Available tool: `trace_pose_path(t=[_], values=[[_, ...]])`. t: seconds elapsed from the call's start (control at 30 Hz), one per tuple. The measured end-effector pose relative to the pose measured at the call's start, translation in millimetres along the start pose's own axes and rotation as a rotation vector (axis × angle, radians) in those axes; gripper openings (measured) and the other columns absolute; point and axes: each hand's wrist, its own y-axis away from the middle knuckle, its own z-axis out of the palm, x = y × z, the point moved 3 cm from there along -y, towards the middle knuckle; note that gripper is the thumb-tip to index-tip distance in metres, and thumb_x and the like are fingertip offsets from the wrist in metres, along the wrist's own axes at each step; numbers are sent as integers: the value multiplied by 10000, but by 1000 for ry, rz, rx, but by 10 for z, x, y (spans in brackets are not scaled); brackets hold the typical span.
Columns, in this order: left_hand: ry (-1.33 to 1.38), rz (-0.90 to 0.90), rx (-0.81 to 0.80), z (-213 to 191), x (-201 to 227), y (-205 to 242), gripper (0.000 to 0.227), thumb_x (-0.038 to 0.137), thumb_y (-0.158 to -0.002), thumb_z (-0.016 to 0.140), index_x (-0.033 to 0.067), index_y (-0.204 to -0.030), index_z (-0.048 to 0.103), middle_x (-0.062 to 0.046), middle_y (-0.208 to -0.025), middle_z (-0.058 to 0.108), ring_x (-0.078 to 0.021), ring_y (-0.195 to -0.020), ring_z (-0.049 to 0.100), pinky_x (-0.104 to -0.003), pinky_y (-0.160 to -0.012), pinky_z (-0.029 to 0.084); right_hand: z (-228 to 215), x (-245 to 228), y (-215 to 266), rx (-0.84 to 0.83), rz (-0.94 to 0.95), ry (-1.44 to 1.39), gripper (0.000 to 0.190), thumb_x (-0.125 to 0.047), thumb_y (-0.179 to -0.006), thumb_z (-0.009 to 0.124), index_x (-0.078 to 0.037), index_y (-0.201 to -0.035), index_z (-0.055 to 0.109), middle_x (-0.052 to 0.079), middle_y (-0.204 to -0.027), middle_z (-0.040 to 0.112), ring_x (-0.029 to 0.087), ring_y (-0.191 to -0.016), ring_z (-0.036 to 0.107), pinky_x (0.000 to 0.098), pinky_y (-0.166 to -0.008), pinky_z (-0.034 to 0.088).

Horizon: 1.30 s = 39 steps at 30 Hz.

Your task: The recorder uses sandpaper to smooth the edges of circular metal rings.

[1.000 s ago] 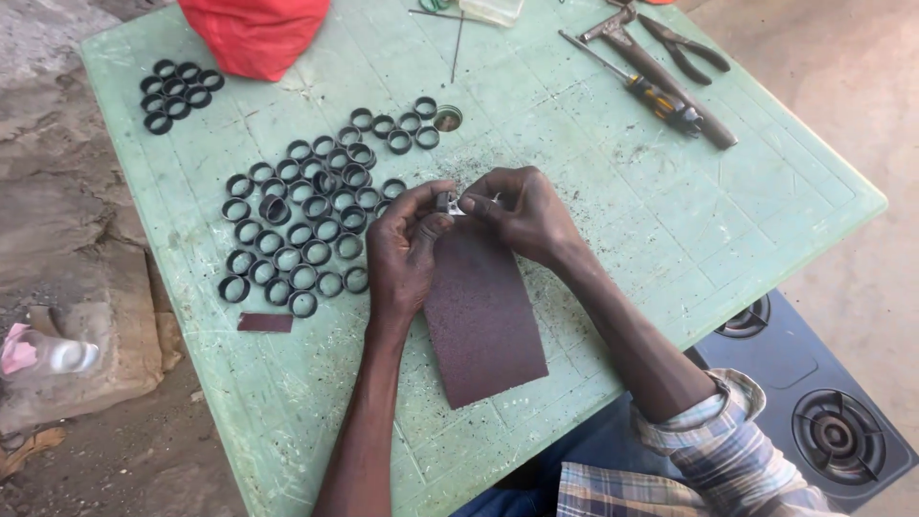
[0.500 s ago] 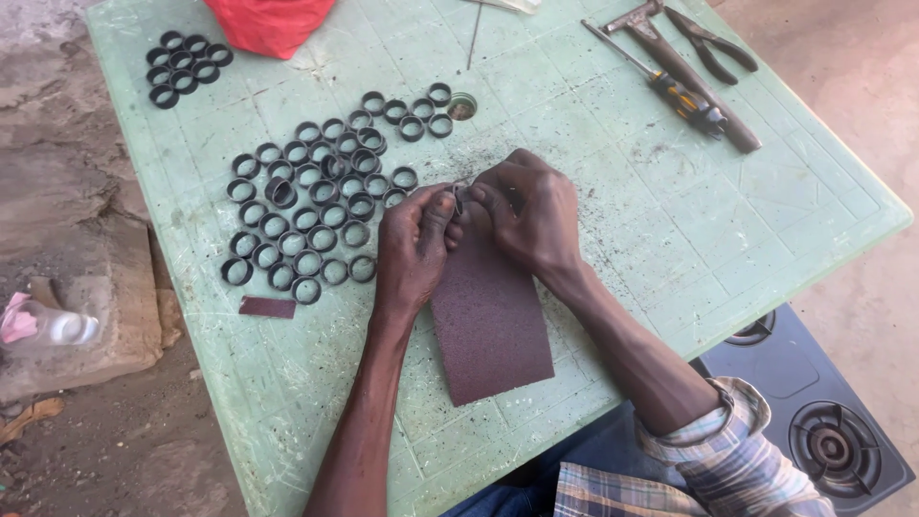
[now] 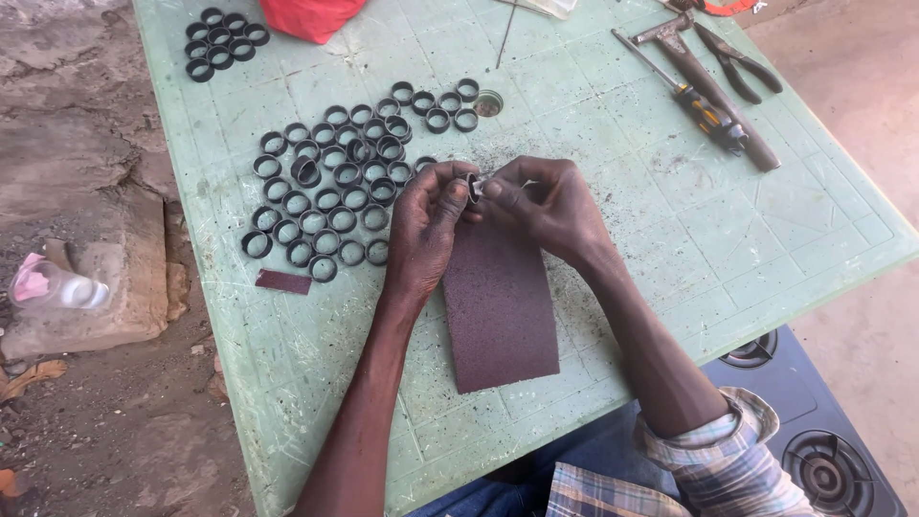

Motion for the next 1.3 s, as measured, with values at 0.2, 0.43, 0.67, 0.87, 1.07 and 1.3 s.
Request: trace_pose_path(t=[0.2, 0.43, 0.67, 0.87, 1.07, 1.3], values=[[-133, 58, -18, 28, 110, 28, 317, 251, -1043, 626, 40, -1278, 653, -76, -1106, 715, -120, -911, 703, -283, -822, 629, 15, -9, 5, -8, 125, 113, 297, -388, -909, 743, -105, -990, 782, 19, -666, 744, 76, -559, 632, 300, -488, 455], [-205, 113, -42, 137, 194, 80, 365, 178, -970, 677, 34, -1295, 594, -86, -1160, 702, -107, -1019, 727, -295, -842, 660, 2, 48, 9, -11, 51, 121, 311, -409, -890, 732, -113, -973, 783, 22, -725, 766, 72, -586, 691, 288, -494, 523], [-166, 72, 0, 62, 148, 49, 277, 128, -1022, 620, 24, -1275, 662, -69, -1034, 736, -94, -859, 704, -258, -778, 627, 41, -14, 15, -37, 122, 52, 271, -379, -918, 735, -119, -973, 789, 42, -725, 763, 93, -611, 676, 301, -545, 521], [-217, 24, 16, 52, 111, 54, 258, 157, -1029, 601, 30, -1235, 691, -38, -936, 732, -64, -774, 671, -222, -681, 587, 98, 101, -2, 121, 57, 264, 177, -271, -886, 785, -113, -962, 805, 41, -850, 772, 142, -594, 630, 340, -514, 514], [-196, -148, 10, 18, 89, 49, 326, 276, -1042, 575, 5, -1161, 711, -17, -822, 682, -56, -678, 621, -224, -576, 540, 108, 2, 51, 207, -160, 313, 137, -194, -871, 818, -78, -943, 808, 77, -897, 750, 148, -669, 683, 329, -551, 554], [4, -246, -14, -63, 90, 24, 364, 305, -1047, 541, 2, -1189, 683, -31, -878, 685, -73, -789, 677, -248, -735, 615, 113, 88, -20, 118, -98, 275, 133, -215, -908, 770, -93, -956, 795, 28, -950, 749, 144, -743, 693, 312, -640, 596]])
